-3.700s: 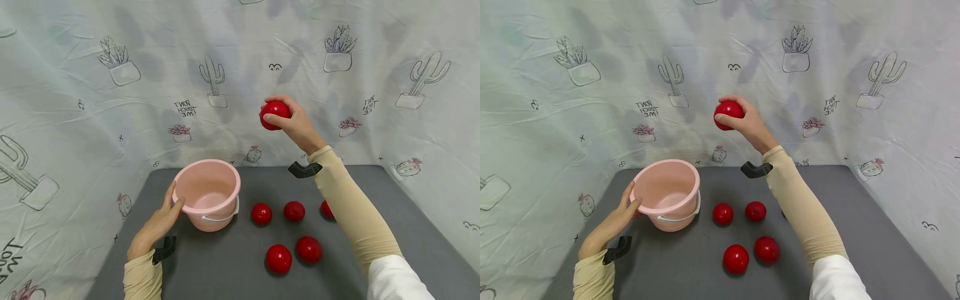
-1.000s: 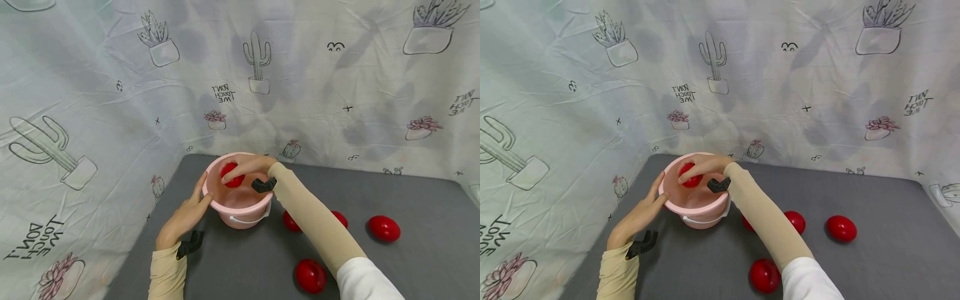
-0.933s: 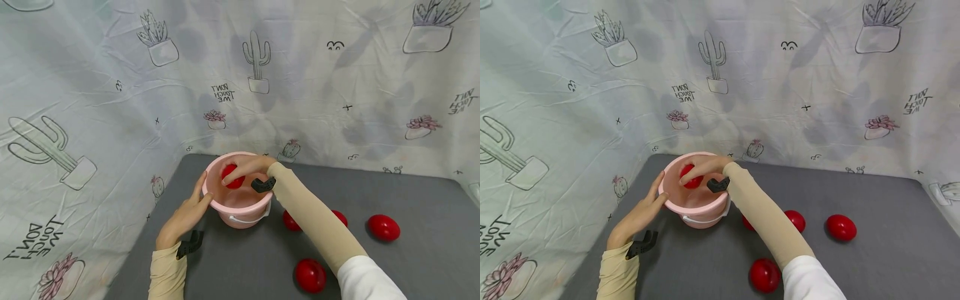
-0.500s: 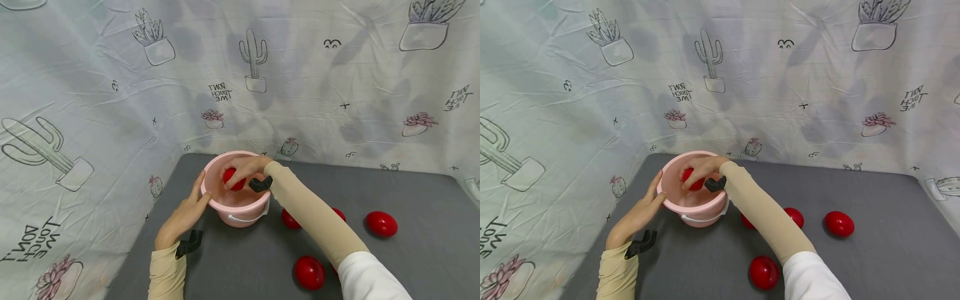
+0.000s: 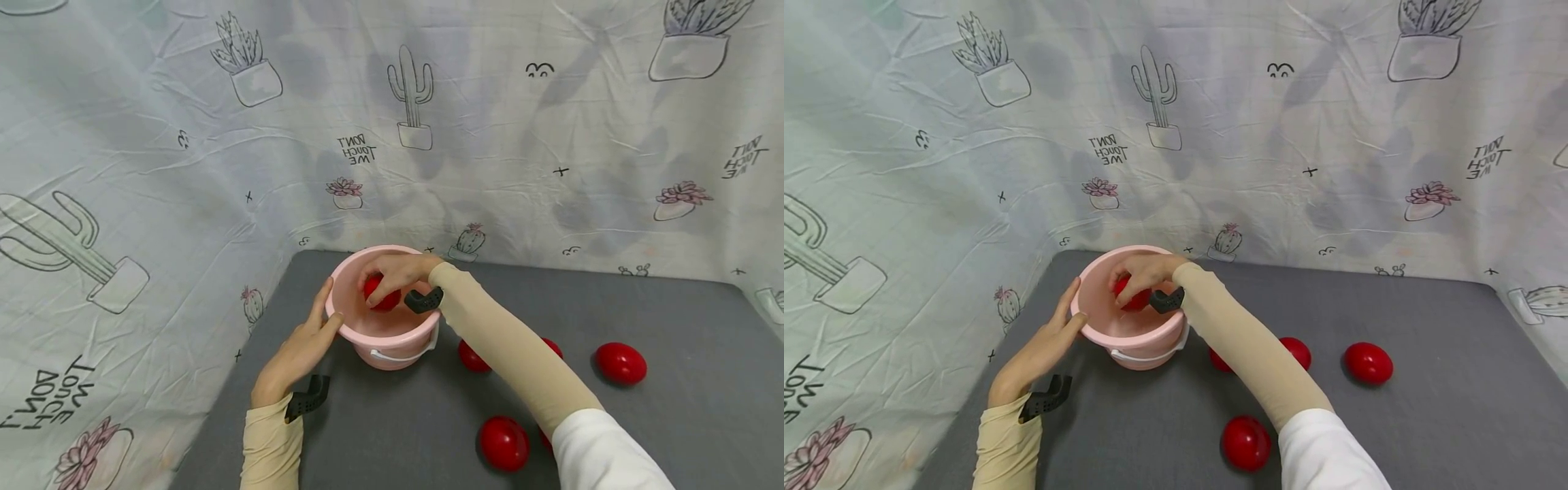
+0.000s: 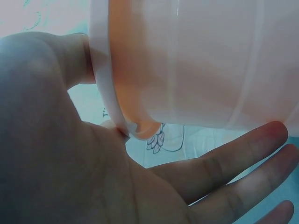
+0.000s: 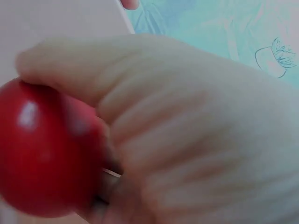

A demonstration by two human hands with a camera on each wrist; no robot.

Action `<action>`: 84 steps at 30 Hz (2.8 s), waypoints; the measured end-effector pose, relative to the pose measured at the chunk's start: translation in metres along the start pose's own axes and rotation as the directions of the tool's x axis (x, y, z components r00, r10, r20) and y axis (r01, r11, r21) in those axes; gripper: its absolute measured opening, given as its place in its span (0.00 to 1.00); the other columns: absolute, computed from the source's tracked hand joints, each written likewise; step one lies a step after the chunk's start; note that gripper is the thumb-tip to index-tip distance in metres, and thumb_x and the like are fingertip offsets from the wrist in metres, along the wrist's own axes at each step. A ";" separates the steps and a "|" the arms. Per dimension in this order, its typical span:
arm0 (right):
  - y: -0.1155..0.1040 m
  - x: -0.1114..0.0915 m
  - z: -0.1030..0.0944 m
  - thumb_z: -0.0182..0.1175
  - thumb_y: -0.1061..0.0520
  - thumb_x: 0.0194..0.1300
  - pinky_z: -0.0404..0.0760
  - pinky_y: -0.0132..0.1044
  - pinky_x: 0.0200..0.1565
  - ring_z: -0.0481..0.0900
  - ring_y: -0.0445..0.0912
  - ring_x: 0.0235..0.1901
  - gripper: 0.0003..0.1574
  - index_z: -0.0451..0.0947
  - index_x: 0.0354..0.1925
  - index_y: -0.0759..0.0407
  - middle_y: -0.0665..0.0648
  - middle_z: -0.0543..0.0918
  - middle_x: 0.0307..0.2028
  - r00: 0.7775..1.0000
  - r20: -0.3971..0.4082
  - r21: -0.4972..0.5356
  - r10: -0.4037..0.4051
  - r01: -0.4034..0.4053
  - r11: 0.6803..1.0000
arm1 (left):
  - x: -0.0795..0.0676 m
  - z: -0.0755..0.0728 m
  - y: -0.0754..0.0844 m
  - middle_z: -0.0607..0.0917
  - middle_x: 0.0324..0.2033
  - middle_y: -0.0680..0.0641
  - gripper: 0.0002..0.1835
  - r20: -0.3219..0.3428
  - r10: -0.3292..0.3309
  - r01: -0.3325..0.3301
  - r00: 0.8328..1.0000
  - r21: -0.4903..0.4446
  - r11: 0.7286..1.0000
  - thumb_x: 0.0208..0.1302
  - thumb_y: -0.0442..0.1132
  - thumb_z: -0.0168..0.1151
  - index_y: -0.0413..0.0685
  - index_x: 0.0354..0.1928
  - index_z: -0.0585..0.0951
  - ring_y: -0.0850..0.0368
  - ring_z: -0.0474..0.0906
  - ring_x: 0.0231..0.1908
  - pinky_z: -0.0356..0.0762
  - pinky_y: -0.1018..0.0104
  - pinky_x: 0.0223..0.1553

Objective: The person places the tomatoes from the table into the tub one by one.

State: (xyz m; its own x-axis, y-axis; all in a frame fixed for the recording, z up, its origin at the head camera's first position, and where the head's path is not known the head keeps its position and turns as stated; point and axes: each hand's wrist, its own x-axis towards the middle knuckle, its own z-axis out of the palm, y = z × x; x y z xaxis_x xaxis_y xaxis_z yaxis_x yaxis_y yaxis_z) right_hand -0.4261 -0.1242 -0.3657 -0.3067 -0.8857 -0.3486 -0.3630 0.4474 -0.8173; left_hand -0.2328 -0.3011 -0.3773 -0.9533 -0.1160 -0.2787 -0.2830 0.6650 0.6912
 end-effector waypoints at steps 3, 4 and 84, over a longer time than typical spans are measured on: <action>0.002 0.002 0.000 0.66 0.55 0.64 0.79 0.40 0.62 0.76 0.50 0.61 0.28 0.75 0.61 0.60 0.59 0.80 0.61 0.999 0.002 0.004 -0.048 0.048 0.999 | 0.000 0.002 -0.001 0.70 0.72 0.39 0.34 0.007 0.008 -0.008 1.000 -0.021 1.000 0.76 0.65 0.39 0.93 0.75 0.35 0.37 0.70 0.70 0.65 0.31 0.66; 0.003 0.003 0.000 0.65 0.56 0.65 0.76 0.39 0.65 0.76 0.50 0.62 0.28 0.75 0.62 0.62 0.59 0.80 0.62 0.998 -0.002 0.011 -0.064 0.064 0.998 | 0.000 0.002 -0.001 0.71 0.72 0.40 0.34 0.007 0.012 -0.011 1.000 -0.024 1.000 0.76 0.65 0.39 0.93 0.75 0.35 0.38 0.70 0.70 0.65 0.31 0.65; 0.177 -0.289 0.223 0.77 0.50 0.55 0.80 0.32 0.51 0.74 0.31 0.56 0.52 0.64 0.73 0.48 0.54 0.75 0.65 0.641 -0.752 0.192 0.149 -0.003 0.981 | 0.004 0.004 -0.003 0.75 0.68 0.37 0.41 0.075 0.048 -0.044 0.996 -0.055 0.998 0.72 0.73 0.39 0.90 0.74 0.26 0.39 0.74 0.67 0.57 0.27 0.68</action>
State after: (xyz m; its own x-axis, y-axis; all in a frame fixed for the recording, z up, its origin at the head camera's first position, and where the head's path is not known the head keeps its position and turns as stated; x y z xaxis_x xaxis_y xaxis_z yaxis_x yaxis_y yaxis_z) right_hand -0.2060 0.1830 -0.5117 -0.9130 -0.4079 -0.0005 -0.1861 0.4176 -0.8894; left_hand -0.2350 -0.3005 -0.3828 -0.9553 -0.0278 -0.2944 -0.2458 0.6281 0.7383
